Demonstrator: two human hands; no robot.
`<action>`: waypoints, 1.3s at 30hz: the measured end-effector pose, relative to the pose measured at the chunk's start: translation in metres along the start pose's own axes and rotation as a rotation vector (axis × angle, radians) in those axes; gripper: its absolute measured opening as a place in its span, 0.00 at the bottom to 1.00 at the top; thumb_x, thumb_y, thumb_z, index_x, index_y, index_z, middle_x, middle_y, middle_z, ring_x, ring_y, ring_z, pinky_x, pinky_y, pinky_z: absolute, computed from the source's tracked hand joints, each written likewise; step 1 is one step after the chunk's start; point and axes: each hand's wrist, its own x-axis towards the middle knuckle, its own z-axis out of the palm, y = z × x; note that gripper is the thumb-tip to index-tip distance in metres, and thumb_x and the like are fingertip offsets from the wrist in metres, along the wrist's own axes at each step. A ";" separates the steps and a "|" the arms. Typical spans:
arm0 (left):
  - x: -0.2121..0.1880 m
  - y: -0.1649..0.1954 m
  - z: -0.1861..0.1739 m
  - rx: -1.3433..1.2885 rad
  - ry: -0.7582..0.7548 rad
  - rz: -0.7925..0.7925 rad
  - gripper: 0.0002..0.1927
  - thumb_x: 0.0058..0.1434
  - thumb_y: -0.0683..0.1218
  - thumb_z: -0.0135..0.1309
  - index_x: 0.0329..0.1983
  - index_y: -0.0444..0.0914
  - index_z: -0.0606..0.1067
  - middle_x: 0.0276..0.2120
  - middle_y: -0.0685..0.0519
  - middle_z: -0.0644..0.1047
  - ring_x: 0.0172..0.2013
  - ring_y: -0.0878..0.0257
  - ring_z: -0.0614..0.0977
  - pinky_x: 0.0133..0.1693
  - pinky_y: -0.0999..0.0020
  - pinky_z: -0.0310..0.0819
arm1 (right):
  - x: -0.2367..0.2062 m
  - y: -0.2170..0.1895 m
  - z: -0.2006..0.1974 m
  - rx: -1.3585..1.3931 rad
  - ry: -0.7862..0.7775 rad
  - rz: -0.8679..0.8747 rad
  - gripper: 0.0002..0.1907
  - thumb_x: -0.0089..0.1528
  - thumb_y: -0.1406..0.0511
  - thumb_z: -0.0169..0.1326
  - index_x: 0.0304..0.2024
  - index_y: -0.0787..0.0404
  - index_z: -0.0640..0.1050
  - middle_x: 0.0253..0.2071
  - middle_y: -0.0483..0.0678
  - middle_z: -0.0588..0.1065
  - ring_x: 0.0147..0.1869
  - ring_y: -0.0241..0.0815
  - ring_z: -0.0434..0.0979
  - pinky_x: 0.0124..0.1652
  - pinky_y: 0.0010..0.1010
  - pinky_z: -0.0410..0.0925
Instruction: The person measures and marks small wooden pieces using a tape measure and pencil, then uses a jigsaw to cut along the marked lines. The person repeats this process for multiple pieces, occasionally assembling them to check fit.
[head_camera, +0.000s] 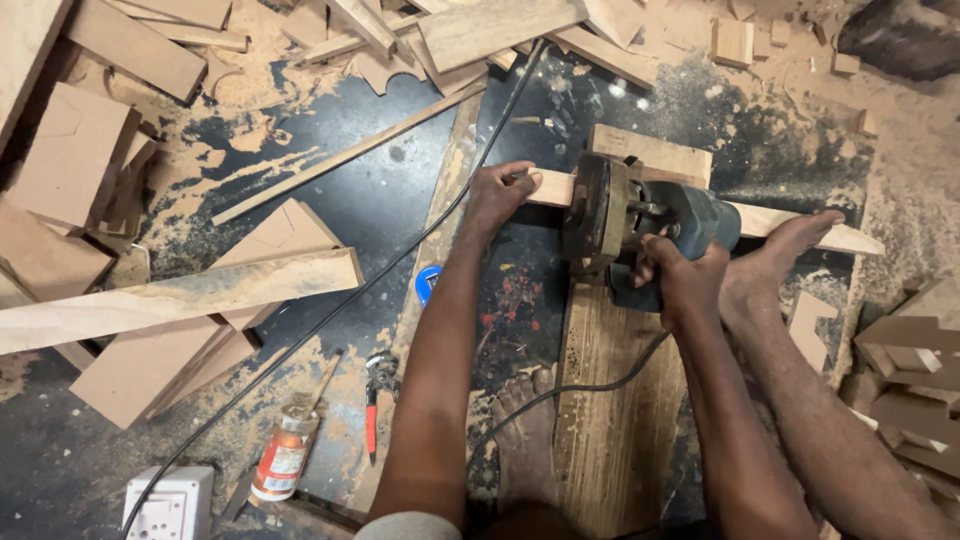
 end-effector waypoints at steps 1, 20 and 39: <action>0.000 0.000 0.000 -0.008 -0.003 -0.011 0.26 0.53 0.55 0.67 0.51 0.38 0.83 0.31 0.50 0.83 0.31 0.66 0.81 0.36 0.69 0.77 | 0.000 0.000 0.000 -0.009 0.005 0.001 0.06 0.61 0.75 0.55 0.35 0.65 0.70 0.25 0.50 0.72 0.22 0.39 0.72 0.23 0.31 0.69; 0.002 0.000 -0.001 0.013 -0.008 0.052 0.25 0.54 0.55 0.67 0.51 0.37 0.83 0.31 0.51 0.83 0.31 0.66 0.82 0.36 0.69 0.77 | 0.011 0.007 0.002 -0.023 0.034 -0.021 0.05 0.60 0.75 0.56 0.34 0.66 0.72 0.24 0.49 0.72 0.21 0.39 0.72 0.22 0.31 0.67; -0.004 0.006 -0.002 -0.048 -0.037 0.040 0.24 0.56 0.51 0.65 0.53 0.35 0.81 0.33 0.50 0.84 0.31 0.67 0.81 0.35 0.71 0.76 | 0.028 0.017 0.005 -0.083 0.136 -0.009 0.07 0.59 0.73 0.59 0.34 0.66 0.72 0.24 0.48 0.73 0.20 0.38 0.72 0.20 0.30 0.67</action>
